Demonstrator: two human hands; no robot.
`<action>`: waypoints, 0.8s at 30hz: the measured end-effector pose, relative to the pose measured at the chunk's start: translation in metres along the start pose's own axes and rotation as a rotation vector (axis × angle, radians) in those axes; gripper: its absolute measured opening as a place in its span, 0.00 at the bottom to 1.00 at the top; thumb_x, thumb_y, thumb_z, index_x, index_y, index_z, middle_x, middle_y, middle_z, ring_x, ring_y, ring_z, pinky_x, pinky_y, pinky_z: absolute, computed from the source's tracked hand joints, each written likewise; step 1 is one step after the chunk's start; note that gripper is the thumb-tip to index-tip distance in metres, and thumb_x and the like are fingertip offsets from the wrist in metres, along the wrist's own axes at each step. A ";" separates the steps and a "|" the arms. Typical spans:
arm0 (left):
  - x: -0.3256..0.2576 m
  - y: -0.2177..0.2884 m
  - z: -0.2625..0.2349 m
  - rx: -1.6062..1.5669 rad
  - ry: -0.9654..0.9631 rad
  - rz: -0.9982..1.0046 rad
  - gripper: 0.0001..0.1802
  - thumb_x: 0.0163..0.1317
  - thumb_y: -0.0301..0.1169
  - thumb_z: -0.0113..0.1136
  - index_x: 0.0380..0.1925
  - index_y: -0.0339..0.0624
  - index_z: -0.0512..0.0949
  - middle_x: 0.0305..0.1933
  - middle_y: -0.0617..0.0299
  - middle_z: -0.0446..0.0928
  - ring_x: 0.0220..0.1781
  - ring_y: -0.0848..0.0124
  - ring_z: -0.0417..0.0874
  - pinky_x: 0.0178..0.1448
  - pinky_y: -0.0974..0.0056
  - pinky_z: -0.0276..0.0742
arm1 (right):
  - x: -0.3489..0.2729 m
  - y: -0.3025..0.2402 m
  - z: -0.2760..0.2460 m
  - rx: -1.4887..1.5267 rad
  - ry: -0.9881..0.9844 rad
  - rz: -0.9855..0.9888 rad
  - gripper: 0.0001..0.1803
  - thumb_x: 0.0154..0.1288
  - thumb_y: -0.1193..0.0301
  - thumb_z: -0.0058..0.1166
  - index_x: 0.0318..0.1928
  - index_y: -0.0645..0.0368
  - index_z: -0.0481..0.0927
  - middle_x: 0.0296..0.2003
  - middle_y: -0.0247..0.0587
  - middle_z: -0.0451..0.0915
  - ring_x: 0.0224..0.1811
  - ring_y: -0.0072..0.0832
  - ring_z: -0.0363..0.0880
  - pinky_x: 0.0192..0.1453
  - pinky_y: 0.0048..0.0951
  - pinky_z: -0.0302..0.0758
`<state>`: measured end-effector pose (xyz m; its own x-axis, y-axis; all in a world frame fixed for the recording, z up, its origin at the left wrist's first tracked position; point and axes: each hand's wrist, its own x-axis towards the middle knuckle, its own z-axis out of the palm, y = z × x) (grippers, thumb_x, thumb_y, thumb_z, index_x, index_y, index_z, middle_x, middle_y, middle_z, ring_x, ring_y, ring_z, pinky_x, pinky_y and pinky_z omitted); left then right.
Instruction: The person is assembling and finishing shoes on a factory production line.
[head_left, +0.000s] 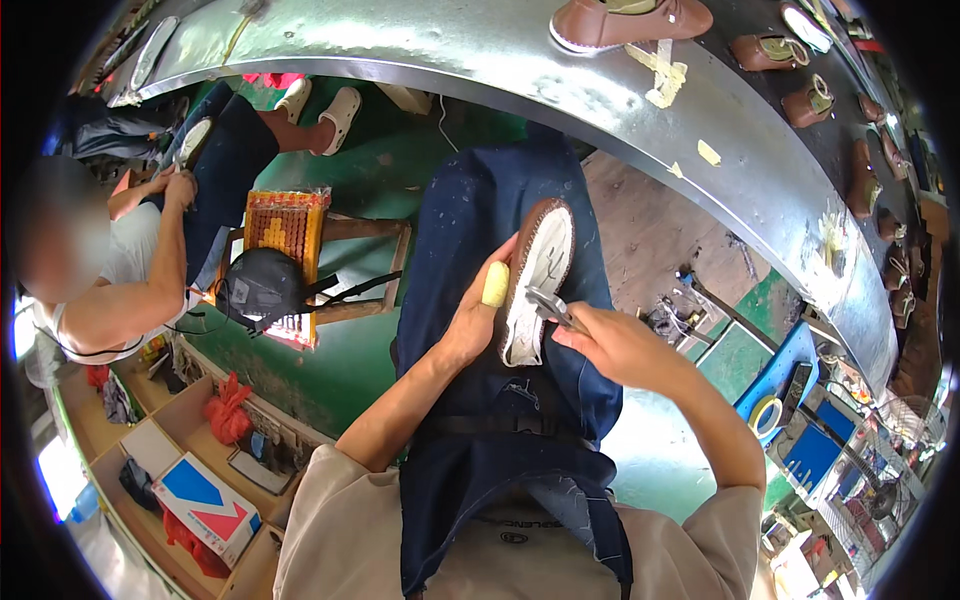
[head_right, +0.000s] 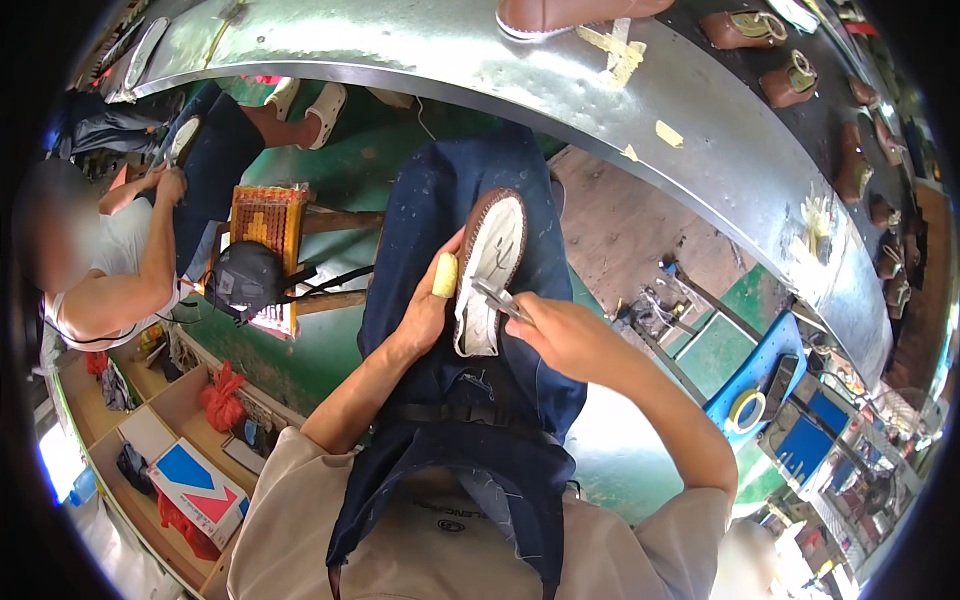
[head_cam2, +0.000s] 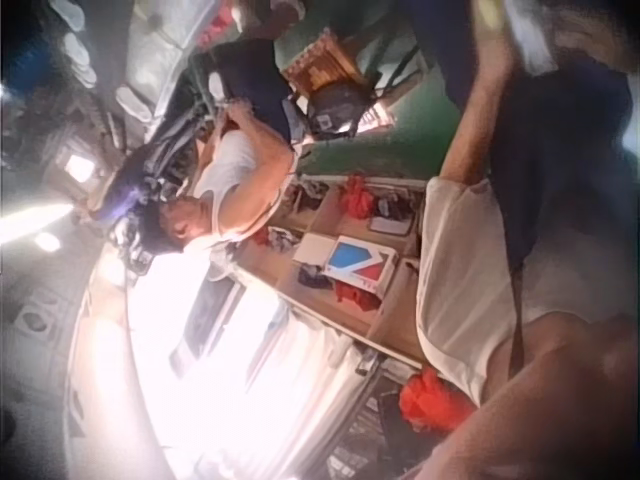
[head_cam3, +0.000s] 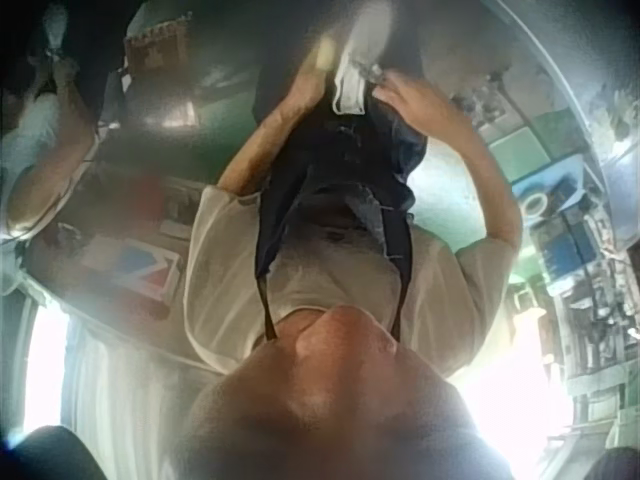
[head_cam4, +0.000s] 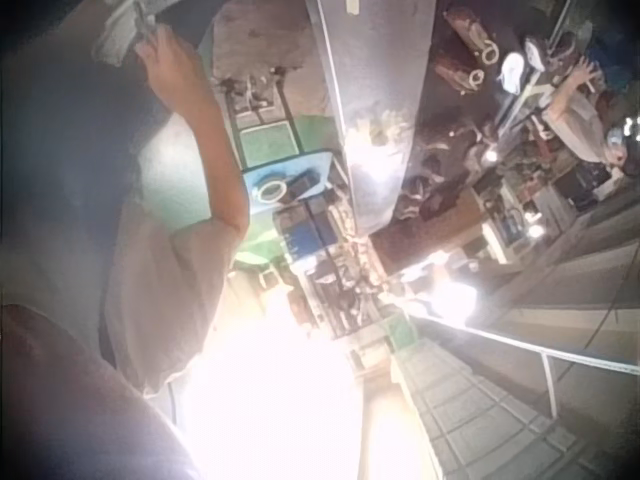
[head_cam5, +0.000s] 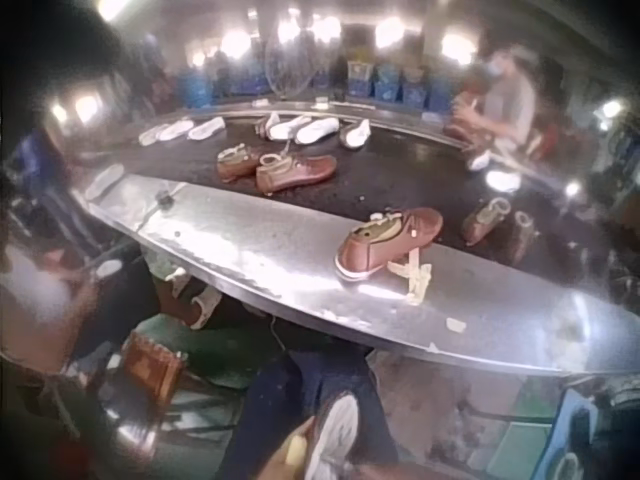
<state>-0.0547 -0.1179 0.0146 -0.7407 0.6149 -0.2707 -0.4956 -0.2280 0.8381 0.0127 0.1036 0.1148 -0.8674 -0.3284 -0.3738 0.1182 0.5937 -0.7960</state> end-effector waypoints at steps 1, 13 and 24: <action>-0.002 0.002 0.003 -0.004 -0.007 -0.006 0.32 0.84 0.44 0.38 0.80 0.39 0.53 0.81 0.55 0.60 0.81 0.65 0.61 0.83 0.61 0.55 | -0.001 -0.006 -0.008 0.001 0.003 0.010 0.15 0.77 0.60 0.54 0.48 0.60 0.74 0.37 0.57 0.82 0.41 0.56 0.82 0.43 0.48 0.78; -0.023 0.009 0.014 -0.186 0.078 -0.095 0.32 0.82 0.32 0.44 0.82 0.44 0.51 0.84 0.57 0.54 0.84 0.65 0.53 0.85 0.60 0.46 | 0.011 -0.048 -0.006 -0.795 0.017 -0.129 0.07 0.69 0.71 0.53 0.35 0.61 0.77 0.26 0.45 0.83 0.29 0.34 0.86 0.32 0.35 0.81; -0.012 0.000 0.002 0.199 0.050 0.051 0.43 0.74 0.24 0.48 0.82 0.38 0.39 0.85 0.48 0.47 0.85 0.59 0.50 0.84 0.57 0.48 | 0.029 0.000 0.050 -0.121 0.288 0.048 0.17 0.79 0.61 0.52 0.38 0.63 0.73 0.30 0.54 0.85 0.33 0.49 0.87 0.33 0.44 0.80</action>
<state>-0.0447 -0.1242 0.0190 -0.7864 0.5674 -0.2442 -0.3611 -0.1016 0.9270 0.0117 0.0572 0.0800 -0.9654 -0.0865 -0.2460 0.1193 0.6921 -0.7119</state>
